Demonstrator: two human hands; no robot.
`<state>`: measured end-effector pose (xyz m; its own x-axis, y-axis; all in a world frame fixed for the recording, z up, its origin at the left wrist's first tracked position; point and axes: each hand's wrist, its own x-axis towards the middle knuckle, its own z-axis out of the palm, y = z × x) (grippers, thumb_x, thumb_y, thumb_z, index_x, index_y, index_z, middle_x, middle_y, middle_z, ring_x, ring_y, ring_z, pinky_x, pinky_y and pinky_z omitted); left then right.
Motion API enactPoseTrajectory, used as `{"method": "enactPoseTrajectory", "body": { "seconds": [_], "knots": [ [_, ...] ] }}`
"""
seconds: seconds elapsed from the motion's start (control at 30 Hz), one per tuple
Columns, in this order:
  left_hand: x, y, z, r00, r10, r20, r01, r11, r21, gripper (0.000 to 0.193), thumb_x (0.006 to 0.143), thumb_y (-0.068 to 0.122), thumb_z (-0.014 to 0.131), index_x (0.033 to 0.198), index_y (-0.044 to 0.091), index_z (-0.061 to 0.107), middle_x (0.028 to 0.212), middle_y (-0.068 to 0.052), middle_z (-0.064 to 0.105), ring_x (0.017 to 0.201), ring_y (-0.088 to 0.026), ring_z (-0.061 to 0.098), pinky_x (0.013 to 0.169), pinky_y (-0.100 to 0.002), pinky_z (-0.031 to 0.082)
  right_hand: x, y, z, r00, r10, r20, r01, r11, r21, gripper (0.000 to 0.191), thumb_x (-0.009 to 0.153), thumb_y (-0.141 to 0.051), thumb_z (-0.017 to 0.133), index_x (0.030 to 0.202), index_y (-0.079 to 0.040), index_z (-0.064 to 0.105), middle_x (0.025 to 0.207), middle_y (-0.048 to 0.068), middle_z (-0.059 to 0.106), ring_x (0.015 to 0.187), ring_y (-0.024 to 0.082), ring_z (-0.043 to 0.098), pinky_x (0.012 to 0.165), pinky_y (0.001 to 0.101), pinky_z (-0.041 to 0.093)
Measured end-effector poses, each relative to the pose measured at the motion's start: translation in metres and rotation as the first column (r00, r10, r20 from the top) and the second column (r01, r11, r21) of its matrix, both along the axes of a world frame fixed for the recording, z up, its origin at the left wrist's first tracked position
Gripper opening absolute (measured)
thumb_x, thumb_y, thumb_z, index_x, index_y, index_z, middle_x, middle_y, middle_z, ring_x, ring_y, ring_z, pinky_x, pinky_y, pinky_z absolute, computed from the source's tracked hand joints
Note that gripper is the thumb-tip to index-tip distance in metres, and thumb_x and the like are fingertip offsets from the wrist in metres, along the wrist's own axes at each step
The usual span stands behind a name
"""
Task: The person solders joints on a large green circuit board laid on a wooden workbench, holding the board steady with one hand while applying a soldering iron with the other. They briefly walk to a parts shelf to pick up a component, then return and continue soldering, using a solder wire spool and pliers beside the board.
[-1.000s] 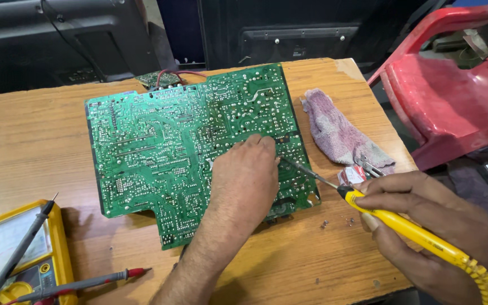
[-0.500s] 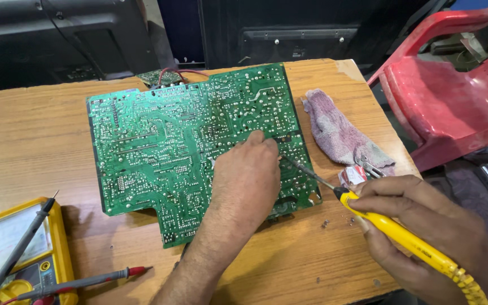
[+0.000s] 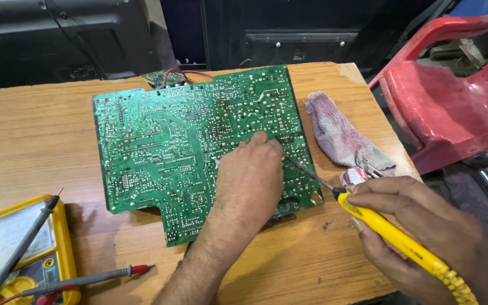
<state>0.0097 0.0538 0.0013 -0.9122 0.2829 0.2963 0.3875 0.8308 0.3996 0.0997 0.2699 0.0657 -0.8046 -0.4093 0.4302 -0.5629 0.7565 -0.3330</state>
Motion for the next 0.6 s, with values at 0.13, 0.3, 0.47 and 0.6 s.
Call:
{"method": "enactPoseTrajectory", "body": {
  "seconds": [0.13, 0.3, 0.47, 0.6],
  "knots": [
    [0.0003, 0.0000, 0.0028, 1.000, -0.001, 0.017, 0.001, 1.000, -0.004, 0.008, 0.083, 0.007, 0.068, 0.089, 0.002, 0.069, 0.097, -0.015, 0.065, 0.091, -0.033, 0.070, 0.075, -0.047, 0.058, -0.0002, 0.0008, 0.0015, 1.000, -0.010, 0.006, 0.009, 1.000, 0.007, 0.038, 0.077, -0.009, 0.078, 0.113, -0.007, 0.071, 0.113, 0.007, 0.072, 0.102, 0.017, 0.075, 0.086, 0.0269, 0.059],
    [0.0003, -0.0009, 0.0027, 1.000, 0.000, 0.022, 0.000, 1.000, -0.002, 0.008, 0.084, 0.008, 0.068, 0.089, 0.002, 0.069, 0.096, -0.015, 0.065, 0.091, -0.032, 0.070, 0.076, -0.047, 0.058, 0.0014, 0.0022, 0.0016, 0.993, -0.079, 0.090, 0.080, 0.997, -0.006, 0.041, 0.076, -0.010, 0.079, 0.116, -0.009, 0.073, 0.115, 0.006, 0.073, 0.096, 0.013, 0.076, 0.077, 0.0237, 0.060],
    [-0.0006, -0.0017, -0.0009, 1.000, -0.006, -0.003, 0.006, 1.000, 0.031, 0.008, 0.083, 0.009, 0.069, 0.087, 0.002, 0.069, 0.095, -0.016, 0.066, 0.090, -0.033, 0.070, 0.076, -0.047, 0.057, 0.0027, 0.0058, -0.0027, 0.998, -0.048, 0.050, 0.049, 0.999, -0.018, 0.038, 0.078, -0.008, 0.078, 0.115, -0.009, 0.073, 0.115, 0.006, 0.074, 0.098, 0.013, 0.076, 0.080, 0.0242, 0.059],
    [0.0005, -0.0030, -0.0006, 0.999, -0.011, -0.037, 0.014, 0.996, 0.086, 0.006, 0.083, 0.008, 0.069, 0.084, 0.002, 0.069, 0.094, -0.016, 0.067, 0.089, -0.034, 0.070, 0.077, -0.047, 0.057, 0.0025, 0.0090, -0.0070, 0.999, -0.024, 0.030, 0.026, 0.996, -0.083, 0.037, 0.077, -0.005, 0.077, 0.114, -0.008, 0.072, 0.114, 0.005, 0.074, 0.098, 0.014, 0.077, 0.081, 0.0241, 0.060]
  ]
}}
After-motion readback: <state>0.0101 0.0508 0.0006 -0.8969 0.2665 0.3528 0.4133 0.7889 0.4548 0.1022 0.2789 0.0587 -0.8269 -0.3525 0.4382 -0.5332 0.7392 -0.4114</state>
